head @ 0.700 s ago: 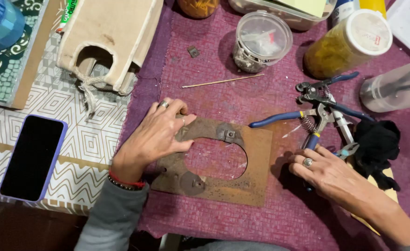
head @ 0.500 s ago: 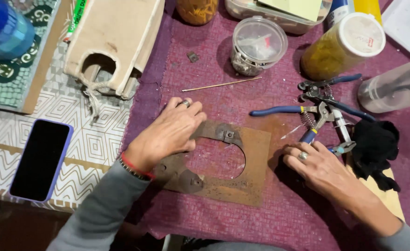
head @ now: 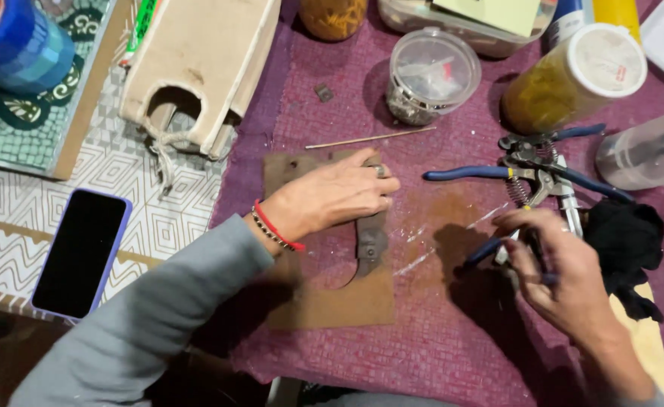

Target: Repairing a wooden plate by manipulating metal clips with pliers and cleaning them with a spray.

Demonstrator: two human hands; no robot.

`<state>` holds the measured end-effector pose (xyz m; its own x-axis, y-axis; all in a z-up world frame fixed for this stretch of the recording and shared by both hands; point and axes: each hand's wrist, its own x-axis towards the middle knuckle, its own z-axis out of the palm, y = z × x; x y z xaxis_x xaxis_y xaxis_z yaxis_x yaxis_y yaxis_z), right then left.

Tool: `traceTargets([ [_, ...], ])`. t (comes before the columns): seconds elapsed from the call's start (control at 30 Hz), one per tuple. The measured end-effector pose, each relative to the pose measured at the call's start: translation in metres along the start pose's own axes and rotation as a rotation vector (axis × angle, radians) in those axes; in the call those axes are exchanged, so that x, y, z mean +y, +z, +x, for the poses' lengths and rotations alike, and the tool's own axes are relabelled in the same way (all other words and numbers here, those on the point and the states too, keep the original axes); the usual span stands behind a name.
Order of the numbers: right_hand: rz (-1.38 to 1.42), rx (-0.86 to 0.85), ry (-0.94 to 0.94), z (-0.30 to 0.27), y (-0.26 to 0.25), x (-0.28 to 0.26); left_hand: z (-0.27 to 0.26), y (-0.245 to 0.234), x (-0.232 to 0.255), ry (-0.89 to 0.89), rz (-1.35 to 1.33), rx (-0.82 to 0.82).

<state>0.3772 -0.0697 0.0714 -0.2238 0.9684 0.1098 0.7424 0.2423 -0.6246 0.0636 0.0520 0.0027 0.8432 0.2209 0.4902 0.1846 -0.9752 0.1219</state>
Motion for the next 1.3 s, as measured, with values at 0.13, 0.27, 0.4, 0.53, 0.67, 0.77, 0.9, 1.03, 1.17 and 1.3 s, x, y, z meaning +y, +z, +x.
traceTargets([
  [0.13,0.738,0.248,0.117,-0.007,0.039,-0.015,0.01,0.0,-0.003,-0.063,0.217,-0.018],
  [0.27,1.174,0.532,0.144,0.005,0.089,-0.039,-0.021,-0.007,0.001,-0.41,0.259,-0.004],
  [0.4,1.146,0.67,0.041,-0.003,0.126,-0.049,-0.056,0.003,0.022,-0.679,0.149,-0.012],
  [0.53,0.977,0.618,-0.056,0.0,0.134,-0.053,-0.071,0.017,0.034,-0.767,0.029,0.079],
  [0.67,0.935,0.525,-0.089,0.004,0.132,-0.061,-0.069,0.012,0.041,-0.8,0.038,0.191],
  [0.77,0.905,0.401,-0.075,0.003,0.126,-0.065,-0.068,0.012,0.042,-0.807,0.061,0.201],
  [0.9,0.933,0.354,-0.067,0.004,0.126,-0.061,-0.071,0.014,0.042,-0.813,0.077,0.206],
  [1.03,0.981,0.364,-0.045,0.003,0.129,-0.066,-0.07,0.01,0.042,-0.786,0.105,0.226],
  [1.17,0.97,0.402,-0.023,0.004,0.131,-0.07,-0.07,0.011,0.042,-0.772,0.093,0.245],
  [1.3,0.851,0.406,-0.008,0.004,0.134,-0.073,-0.071,0.013,0.042,-0.78,0.101,0.242],
])
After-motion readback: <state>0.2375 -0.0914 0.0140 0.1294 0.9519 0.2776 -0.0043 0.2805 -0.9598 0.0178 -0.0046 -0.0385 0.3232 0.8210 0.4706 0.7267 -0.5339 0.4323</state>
